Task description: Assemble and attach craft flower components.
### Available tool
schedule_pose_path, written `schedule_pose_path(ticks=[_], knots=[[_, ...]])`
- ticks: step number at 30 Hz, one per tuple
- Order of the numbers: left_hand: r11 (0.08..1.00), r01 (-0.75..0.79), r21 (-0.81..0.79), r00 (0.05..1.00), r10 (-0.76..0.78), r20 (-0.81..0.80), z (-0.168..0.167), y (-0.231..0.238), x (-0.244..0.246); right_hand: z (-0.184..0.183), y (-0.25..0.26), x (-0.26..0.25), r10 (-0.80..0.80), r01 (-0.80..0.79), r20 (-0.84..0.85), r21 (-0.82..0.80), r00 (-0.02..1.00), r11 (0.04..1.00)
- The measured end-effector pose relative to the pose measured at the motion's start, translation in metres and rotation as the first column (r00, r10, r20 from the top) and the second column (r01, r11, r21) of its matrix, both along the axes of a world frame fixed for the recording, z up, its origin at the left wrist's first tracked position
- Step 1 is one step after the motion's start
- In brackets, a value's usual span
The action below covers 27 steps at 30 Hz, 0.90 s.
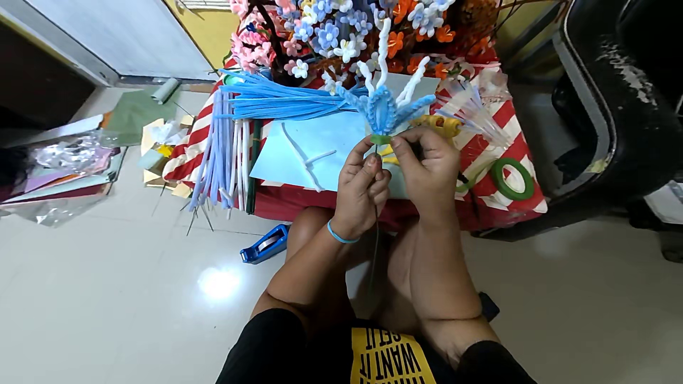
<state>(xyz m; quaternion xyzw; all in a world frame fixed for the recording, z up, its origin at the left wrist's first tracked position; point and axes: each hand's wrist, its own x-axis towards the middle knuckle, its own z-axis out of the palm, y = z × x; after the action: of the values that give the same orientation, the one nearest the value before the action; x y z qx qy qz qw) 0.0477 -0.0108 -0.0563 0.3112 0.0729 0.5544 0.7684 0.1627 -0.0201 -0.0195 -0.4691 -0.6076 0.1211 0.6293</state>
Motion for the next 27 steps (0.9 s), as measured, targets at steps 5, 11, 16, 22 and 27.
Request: schedule_pose_path(ticks=[5,11,16,22,27], knots=[[0.996,0.086,-0.032,0.994,-0.084,0.063,-0.0005,0.0012,-0.0017,-0.0021,0.0015,-0.0008,0.011,-0.011,-0.005,0.006,1.0,1.0],[0.965,0.26,-0.024,0.942,-0.247,0.228,-0.0036,0.0042,-0.0048,-0.0035,0.003,-0.0009,0.013,-0.012,-0.036,0.023,0.999,1.0],[0.914,0.404,-0.024,0.854,-0.368,0.367,-0.0058,0.0069,-0.0061,-0.0027,0.0017,0.0001,0.027,-0.026,-0.053,0.021,0.998,0.999],[0.848,0.529,-0.031,0.759,-0.456,0.466,-0.0047,0.0066,-0.008,0.0002,-0.0004,-0.0007,0.062,-0.061,-0.089,0.02,0.994,0.998],[0.802,0.597,-0.029,0.693,-0.497,0.522,-0.0048,0.007,-0.0084,-0.0006,0.0005,0.0007,0.114,-0.109,-0.095,0.054,0.989,0.993]])
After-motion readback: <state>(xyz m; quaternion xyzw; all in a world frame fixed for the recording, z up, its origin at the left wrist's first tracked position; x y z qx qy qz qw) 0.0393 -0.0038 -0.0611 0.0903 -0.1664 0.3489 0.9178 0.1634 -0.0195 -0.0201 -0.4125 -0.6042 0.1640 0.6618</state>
